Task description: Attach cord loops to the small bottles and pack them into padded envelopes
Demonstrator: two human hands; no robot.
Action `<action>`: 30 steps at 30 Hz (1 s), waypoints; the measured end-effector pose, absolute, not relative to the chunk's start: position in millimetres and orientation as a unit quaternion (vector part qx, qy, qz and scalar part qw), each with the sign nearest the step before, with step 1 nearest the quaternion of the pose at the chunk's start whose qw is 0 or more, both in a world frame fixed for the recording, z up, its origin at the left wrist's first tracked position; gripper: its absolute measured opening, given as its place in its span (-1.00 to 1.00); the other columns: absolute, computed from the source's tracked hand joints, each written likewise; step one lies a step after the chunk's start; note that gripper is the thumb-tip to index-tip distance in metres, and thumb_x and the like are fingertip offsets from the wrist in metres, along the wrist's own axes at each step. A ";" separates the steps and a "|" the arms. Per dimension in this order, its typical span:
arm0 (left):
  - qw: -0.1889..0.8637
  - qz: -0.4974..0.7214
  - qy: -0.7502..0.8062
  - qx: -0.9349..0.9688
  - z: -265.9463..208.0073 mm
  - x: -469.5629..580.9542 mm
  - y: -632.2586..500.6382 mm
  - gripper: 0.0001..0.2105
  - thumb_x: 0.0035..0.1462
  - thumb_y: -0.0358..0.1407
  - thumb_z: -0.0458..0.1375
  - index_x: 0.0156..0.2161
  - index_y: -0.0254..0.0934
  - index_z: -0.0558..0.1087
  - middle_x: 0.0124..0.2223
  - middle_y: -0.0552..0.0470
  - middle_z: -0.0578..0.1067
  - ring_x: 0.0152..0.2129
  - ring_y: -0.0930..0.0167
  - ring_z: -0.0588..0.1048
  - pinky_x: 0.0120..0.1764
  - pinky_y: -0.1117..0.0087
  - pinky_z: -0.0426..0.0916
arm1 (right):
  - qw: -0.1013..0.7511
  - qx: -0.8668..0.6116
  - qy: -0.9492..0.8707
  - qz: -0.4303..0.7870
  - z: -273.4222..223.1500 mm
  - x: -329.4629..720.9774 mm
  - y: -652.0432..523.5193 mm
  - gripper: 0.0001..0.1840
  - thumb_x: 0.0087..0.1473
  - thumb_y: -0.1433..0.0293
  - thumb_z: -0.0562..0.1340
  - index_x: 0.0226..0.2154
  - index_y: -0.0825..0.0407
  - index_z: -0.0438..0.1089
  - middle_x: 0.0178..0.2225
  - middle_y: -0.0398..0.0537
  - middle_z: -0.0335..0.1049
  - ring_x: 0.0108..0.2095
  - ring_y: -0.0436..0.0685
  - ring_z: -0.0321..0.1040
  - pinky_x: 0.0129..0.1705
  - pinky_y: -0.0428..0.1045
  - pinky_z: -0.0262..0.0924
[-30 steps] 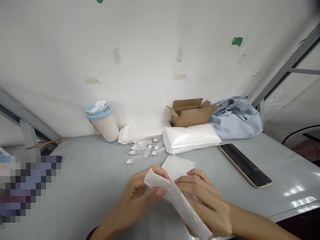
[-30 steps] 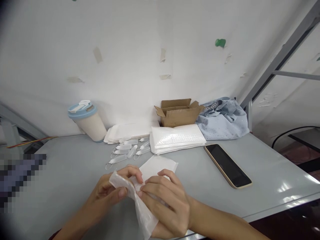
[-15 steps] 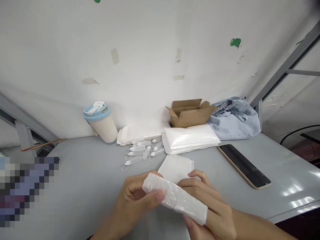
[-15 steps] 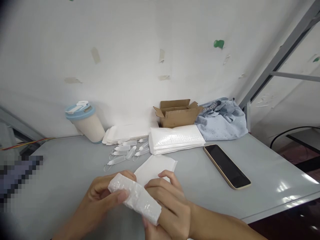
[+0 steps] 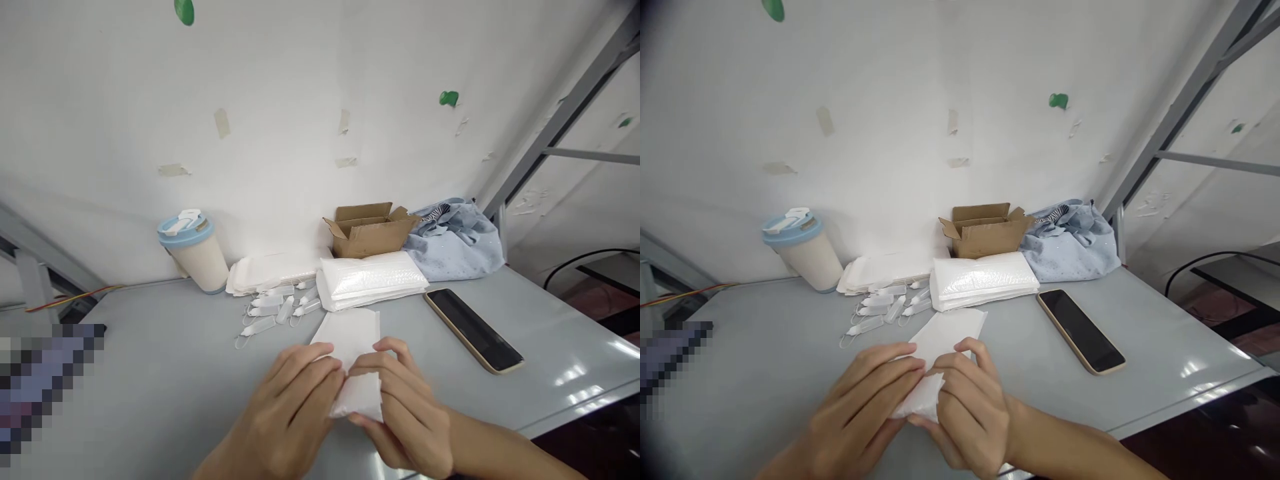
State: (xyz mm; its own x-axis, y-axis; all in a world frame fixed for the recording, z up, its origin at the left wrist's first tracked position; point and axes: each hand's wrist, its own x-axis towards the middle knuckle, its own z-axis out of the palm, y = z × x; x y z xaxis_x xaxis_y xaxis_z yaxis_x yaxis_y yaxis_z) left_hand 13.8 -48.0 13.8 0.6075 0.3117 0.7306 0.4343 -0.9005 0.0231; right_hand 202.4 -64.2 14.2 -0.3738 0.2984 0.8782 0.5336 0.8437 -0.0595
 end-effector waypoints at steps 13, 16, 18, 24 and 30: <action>-0.187 -0.515 -0.473 -0.690 81.2 63.9 0.1 -0.60 0.11 -0.17 0.12 -0.68 -0.28 0.19 -0.72 0.19 0.11 -0.73 0.58 0.13 -0.65 0.51 0.02 | 0.455 -0.419 -0.684 -0.387 14.4 248.4 -5.3 -0.16 -0.09 -0.07 0.21 0.16 -0.09 0.00 0.11 0.21 0.11 0.08 0.46 0.11 0.03 0.33 -0.04; -0.418 -0.520 -0.454 -0.590 60.4 89.5 40.9 -0.66 0.15 -0.08 0.02 -0.50 -0.30 0.34 -0.55 0.11 0.39 -0.59 0.52 0.36 -0.53 0.53 0.22 | 0.364 -0.494 -0.691 -0.381 7.7 268.0 14.6 -0.50 0.10 0.14 0.16 0.08 -0.16 0.15 0.16 0.15 0.09 0.12 0.40 0.09 0.08 0.34 -0.15; -0.534 -0.382 -0.512 -0.554 42.3 99.7 63.3 -0.67 0.16 -0.12 -0.01 -0.48 -0.33 0.35 -0.54 0.03 0.46 -0.61 0.47 0.43 -0.51 0.49 0.30 | 0.276 -0.550 -0.735 -0.284 2.0 280.9 27.9 -0.63 0.19 0.30 0.06 0.06 -0.10 0.21 0.12 0.15 0.17 0.13 0.31 0.11 0.05 0.27 -0.03; -0.536 -0.287 -0.560 -0.563 17.9 93.9 86.7 -0.71 0.06 -0.19 0.11 -0.58 -0.33 0.30 -0.70 -0.03 0.41 -0.75 0.37 0.44 -0.68 0.47 0.22 | 0.138 -0.584 -0.788 -0.135 -8.2 297.7 46.0 -0.54 0.20 0.42 -0.01 0.15 -0.06 0.13 0.19 0.20 0.07 0.20 0.30 -0.02 0.01 0.28 0.08; -0.503 -0.326 -0.552 -0.579 18.2 96.4 95.0 -0.78 0.12 -0.21 0.06 -0.42 -0.34 0.35 -0.74 0.12 0.34 -0.77 0.45 0.39 -0.68 0.52 0.18 | 0.151 -0.593 -0.775 -0.157 -15.4 291.1 48.0 -0.53 0.22 0.39 -0.04 0.18 -0.06 0.08 0.20 0.27 0.03 0.21 0.35 -0.05 -0.01 0.34 0.07</action>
